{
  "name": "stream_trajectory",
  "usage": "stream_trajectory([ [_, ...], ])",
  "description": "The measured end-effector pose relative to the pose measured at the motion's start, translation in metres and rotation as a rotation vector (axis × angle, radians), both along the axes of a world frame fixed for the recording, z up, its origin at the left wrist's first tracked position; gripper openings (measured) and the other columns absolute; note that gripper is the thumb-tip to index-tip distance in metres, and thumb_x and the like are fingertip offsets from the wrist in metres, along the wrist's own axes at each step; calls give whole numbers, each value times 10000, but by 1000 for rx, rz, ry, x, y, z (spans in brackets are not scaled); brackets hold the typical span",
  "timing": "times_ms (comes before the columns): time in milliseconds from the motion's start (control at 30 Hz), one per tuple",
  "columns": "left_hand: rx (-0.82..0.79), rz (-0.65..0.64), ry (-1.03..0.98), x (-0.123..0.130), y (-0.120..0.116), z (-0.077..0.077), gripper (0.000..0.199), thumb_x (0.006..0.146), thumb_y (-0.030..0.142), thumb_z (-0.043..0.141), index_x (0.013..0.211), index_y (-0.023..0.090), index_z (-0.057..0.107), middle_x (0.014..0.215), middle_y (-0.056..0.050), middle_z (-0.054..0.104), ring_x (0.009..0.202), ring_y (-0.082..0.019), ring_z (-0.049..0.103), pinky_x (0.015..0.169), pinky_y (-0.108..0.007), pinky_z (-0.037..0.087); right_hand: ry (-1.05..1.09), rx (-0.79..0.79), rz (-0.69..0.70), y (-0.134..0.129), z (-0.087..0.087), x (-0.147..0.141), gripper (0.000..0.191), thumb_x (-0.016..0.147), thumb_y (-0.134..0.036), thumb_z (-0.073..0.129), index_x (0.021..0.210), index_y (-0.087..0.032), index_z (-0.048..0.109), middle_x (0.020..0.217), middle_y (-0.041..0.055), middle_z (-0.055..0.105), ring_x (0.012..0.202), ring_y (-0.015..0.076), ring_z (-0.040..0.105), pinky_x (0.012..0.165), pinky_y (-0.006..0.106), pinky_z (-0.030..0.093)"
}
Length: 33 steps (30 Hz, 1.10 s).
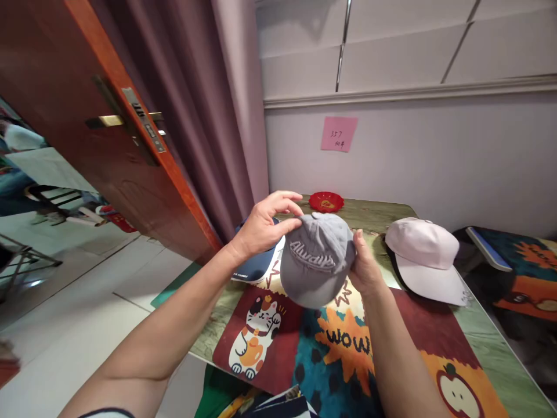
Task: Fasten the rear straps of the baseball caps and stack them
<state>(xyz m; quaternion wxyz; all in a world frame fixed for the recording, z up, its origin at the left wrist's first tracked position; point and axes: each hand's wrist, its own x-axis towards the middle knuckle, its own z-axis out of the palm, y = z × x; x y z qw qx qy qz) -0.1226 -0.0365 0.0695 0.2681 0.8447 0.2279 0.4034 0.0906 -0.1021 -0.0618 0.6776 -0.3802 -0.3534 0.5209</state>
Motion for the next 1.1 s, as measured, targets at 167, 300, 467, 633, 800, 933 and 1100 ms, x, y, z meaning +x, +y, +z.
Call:
stream_trajectory([
  [167,-367,-270,-45,14,11,-42,338,816,528,737,898,202,770,1210,-114,712,1169,-281,644,1015,-427,504,5,40,-13,-8,6,15,354,721,-406,811,1014,-233,711,952,57,788,939,311,746,865,451,601],
  [300,-969,-162,-128,31,31,-97,718,784,826,543,978,168,757,1048,-156,755,989,-280,709,840,-399,568,44,91,-60,-9,2,24,319,683,-318,792,979,-234,707,878,44,779,870,292,749,841,449,605],
  [467,-1214,-366,119,46,45,-98,483,671,583,836,848,139,772,838,-120,766,751,-215,705,745,-331,562,86,75,-146,-4,-6,42,254,688,-358,787,899,-238,711,827,30,766,830,283,738,805,441,600],
  [633,-842,-345,36,63,57,-52,355,661,341,876,933,136,778,897,-71,762,784,-170,684,770,-300,538,-48,86,-445,-2,-10,66,320,752,-519,779,873,-227,727,879,32,768,863,248,710,834,402,564],
  [800,-724,-281,15,67,59,-67,334,680,362,846,906,134,753,855,-37,729,762,-148,651,725,-266,507,-359,8,-188,-13,-13,89,420,674,-437,875,1005,-199,772,952,52,773,888,237,687,831,361,535],
  [933,-713,-183,82,64,56,-107,352,730,440,801,899,133,755,839,-48,721,743,-143,632,683,-254,478,-442,-120,4,-13,-16,87,496,769,-584,767,999,-146,784,759,32,713,666,158,610,641,288,487],
  [1100,-708,-76,-31,64,39,-121,312,667,371,823,840,135,714,756,-17,683,675,-125,595,645,-241,445,-364,-105,-90,-5,-14,68,454,679,-513,860,968,-178,754,768,9,711,651,136,627,625,263,491],
])
